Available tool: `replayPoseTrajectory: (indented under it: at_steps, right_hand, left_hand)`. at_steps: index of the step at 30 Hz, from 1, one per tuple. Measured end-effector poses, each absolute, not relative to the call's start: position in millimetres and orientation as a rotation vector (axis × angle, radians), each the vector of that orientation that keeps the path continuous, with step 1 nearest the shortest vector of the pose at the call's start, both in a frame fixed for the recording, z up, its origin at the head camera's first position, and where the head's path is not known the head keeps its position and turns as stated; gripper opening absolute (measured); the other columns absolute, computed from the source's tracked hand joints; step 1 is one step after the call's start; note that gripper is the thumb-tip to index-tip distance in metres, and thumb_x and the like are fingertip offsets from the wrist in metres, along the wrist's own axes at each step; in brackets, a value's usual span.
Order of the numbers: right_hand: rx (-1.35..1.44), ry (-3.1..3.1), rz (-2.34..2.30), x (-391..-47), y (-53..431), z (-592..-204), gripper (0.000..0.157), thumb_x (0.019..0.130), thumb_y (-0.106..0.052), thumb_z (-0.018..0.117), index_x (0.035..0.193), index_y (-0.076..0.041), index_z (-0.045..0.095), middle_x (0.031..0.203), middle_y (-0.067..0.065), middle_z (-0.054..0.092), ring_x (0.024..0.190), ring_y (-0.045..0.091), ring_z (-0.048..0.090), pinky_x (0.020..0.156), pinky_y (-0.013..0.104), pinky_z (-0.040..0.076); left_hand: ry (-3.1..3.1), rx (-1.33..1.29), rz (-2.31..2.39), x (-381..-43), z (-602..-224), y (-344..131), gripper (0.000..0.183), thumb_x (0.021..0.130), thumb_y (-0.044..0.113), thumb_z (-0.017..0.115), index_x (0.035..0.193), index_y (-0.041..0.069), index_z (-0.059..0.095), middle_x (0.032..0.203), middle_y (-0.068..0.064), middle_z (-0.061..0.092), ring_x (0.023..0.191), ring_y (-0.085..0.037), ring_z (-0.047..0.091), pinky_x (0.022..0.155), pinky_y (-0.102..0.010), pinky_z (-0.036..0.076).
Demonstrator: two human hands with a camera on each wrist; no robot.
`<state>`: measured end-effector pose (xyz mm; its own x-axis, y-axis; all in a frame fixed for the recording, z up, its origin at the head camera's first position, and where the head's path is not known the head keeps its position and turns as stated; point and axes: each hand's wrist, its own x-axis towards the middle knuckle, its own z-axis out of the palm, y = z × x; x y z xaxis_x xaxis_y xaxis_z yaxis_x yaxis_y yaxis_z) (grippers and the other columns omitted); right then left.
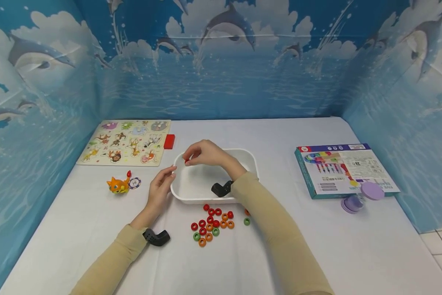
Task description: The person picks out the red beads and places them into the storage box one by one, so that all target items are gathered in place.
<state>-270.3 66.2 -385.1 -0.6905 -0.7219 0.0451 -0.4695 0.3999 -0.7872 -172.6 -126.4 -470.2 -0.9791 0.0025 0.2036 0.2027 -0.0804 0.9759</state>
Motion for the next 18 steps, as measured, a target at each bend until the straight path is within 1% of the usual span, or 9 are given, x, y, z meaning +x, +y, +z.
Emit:
replayPoseTrajectory:
  at_steps: [2,5,9,12,18]
  right_hand:
    - [-1.0,2.318,-1.132,-277.4,62.3,-393.6,0.025,0.078,-0.015,0.07,0.1,-0.006,0.067,0.092,-0.004,0.065,0.08,0.01,0.059,0.071,0.024,0.052]
    - [-0.967,2.298,-1.051,-282.4,58.4,-403.0,0.026,0.075,-0.011,0.071,0.1,-0.006,0.066,0.091,-0.002,0.065,0.08,0.011,0.06,0.07,0.023,0.053]
    - [-0.954,2.326,-0.952,-283.7,54.9,-411.2,0.028,0.073,-0.013,0.074,0.098,-0.006,0.066,0.085,-0.003,0.065,0.076,0.01,0.061,0.067,0.021,0.053]
    - [-0.971,2.35,-0.898,-283.6,53.2,-415.6,0.027,0.072,-0.015,0.075,0.097,-0.007,0.066,0.081,-0.004,0.065,0.074,0.009,0.06,0.066,0.02,0.052]
    - [-1.009,2.383,-0.851,-284.2,51.9,-419.9,0.025,0.072,-0.015,0.075,0.095,-0.009,0.068,0.08,-0.006,0.064,0.072,0.007,0.059,0.065,0.019,0.051]
  left_hand:
    - [-2.026,-0.226,-2.219,-172.6,-468.5,-126.7,0.03,0.091,0.015,0.051,0.118,0.003,0.053,0.131,-0.007,0.045,0.118,-0.021,0.044,0.093,-0.027,0.043]
    - [-2.042,-0.207,-2.224,-171.6,-464.3,-126.8,0.029,0.092,0.012,0.05,0.119,0.003,0.052,0.132,-0.008,0.044,0.119,-0.02,0.043,0.094,-0.026,0.042]
    - [-2.095,-0.187,-2.177,-170.4,-459.9,-126.4,0.029,0.092,0.012,0.048,0.119,0.002,0.052,0.134,-0.01,0.042,0.121,-0.016,0.04,0.095,-0.023,0.04]
    - [-2.113,-0.194,-2.16,-170.7,-460.8,-126.6,0.029,0.092,0.011,0.048,0.119,0.001,0.051,0.134,-0.011,0.041,0.122,-0.015,0.039,0.095,-0.023,0.039]
    - [-2.089,-0.21,-2.168,-173.2,-469.1,-127.4,0.03,0.092,0.016,0.05,0.12,0.005,0.053,0.134,-0.006,0.041,0.122,-0.012,0.039,0.095,-0.021,0.038]
